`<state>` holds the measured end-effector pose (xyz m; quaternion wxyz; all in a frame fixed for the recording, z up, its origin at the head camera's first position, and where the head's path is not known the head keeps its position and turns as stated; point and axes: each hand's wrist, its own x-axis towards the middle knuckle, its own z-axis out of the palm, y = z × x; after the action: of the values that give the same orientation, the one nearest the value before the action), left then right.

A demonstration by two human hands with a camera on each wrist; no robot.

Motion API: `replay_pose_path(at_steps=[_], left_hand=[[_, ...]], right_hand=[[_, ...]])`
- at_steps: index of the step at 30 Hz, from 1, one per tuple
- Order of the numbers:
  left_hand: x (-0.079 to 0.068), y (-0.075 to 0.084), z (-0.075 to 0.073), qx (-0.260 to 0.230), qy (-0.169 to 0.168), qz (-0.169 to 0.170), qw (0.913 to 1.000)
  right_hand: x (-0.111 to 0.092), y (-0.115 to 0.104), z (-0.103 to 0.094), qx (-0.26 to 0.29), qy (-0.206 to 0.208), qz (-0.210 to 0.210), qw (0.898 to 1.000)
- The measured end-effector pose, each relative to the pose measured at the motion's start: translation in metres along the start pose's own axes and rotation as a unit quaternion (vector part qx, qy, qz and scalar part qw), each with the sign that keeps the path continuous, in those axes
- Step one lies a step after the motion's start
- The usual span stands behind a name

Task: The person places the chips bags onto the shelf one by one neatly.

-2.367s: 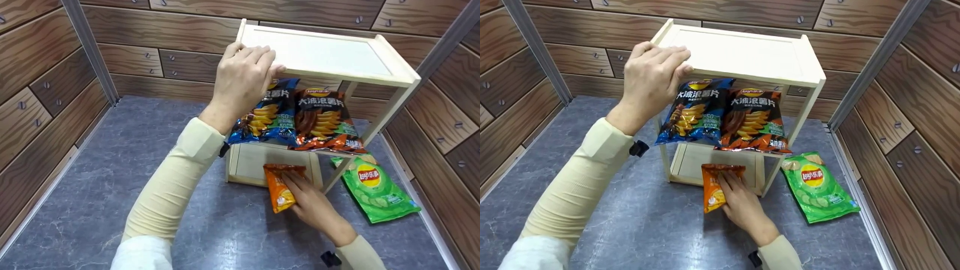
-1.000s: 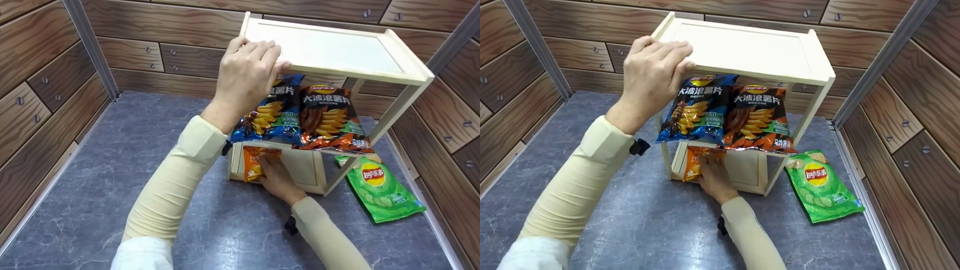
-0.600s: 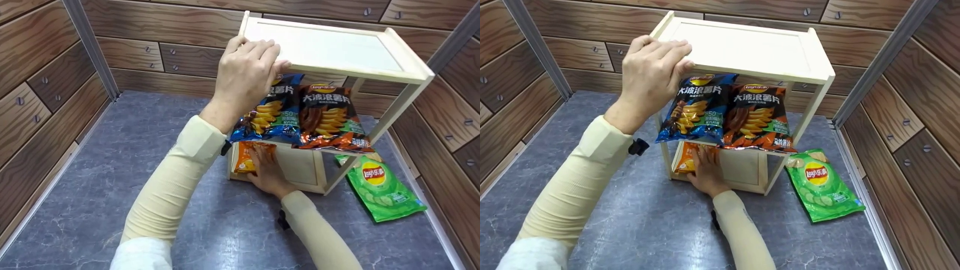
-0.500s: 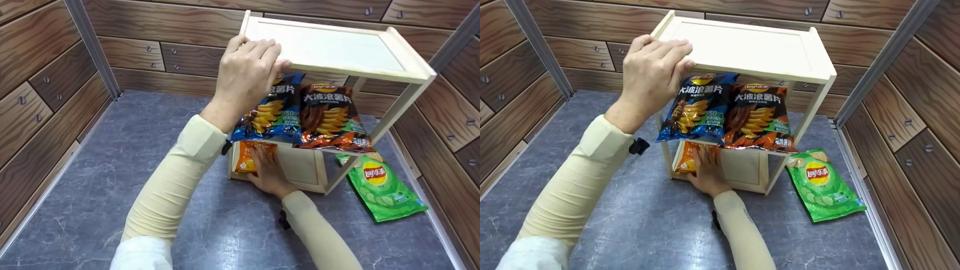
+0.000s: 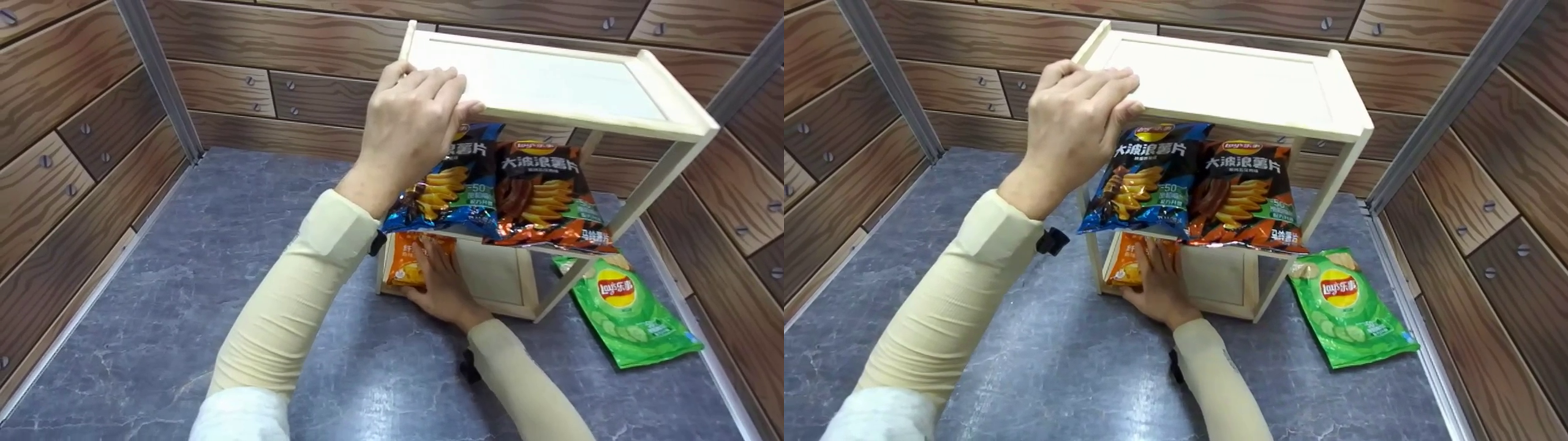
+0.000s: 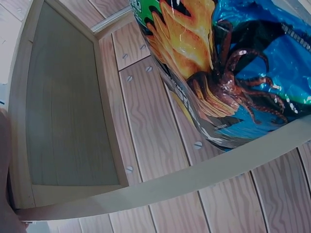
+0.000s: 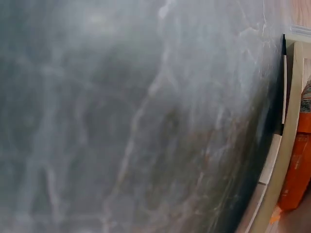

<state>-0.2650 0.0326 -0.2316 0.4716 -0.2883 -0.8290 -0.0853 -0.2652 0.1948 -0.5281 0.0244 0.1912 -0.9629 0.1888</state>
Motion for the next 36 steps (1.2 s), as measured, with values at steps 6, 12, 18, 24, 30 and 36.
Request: replay_pose_path(at_steps=[6, 12, 18, 24, 30, 36], left_hand=[[0.0, 0.002, 0.001, -0.002, 0.002, -0.004, 1.0], [0.001, 0.001, 0.0, -0.002, 0.004, 0.0, 1.0], [0.0, 0.002, 0.001, -0.004, -0.003, -0.005, 1.0], [0.0, 0.002, 0.001, -0.008, 0.0, -0.005, 1.0], [0.0, 0.001, 0.001, -0.008, -0.001, -0.003, 1.0], [0.0, 0.002, 0.001, -0.012, -0.003, -0.003, 0.9999]], right_hand=[[-0.008, -0.002, -0.01, 0.013, 0.011, -0.005, 1.0], [-0.025, 0.002, -0.025, 0.019, 0.023, -0.041, 0.999], [-0.047, 0.009, -0.035, 0.004, 0.056, -0.067, 0.996], [-0.074, 0.015, -0.043, -0.001, 0.071, -0.071, 0.995], [-0.101, 0.021, -0.046, 0.005, 0.096, -0.097, 0.991], [-0.123, 0.026, -0.051, 0.012, 0.114, -0.1, 0.988]])
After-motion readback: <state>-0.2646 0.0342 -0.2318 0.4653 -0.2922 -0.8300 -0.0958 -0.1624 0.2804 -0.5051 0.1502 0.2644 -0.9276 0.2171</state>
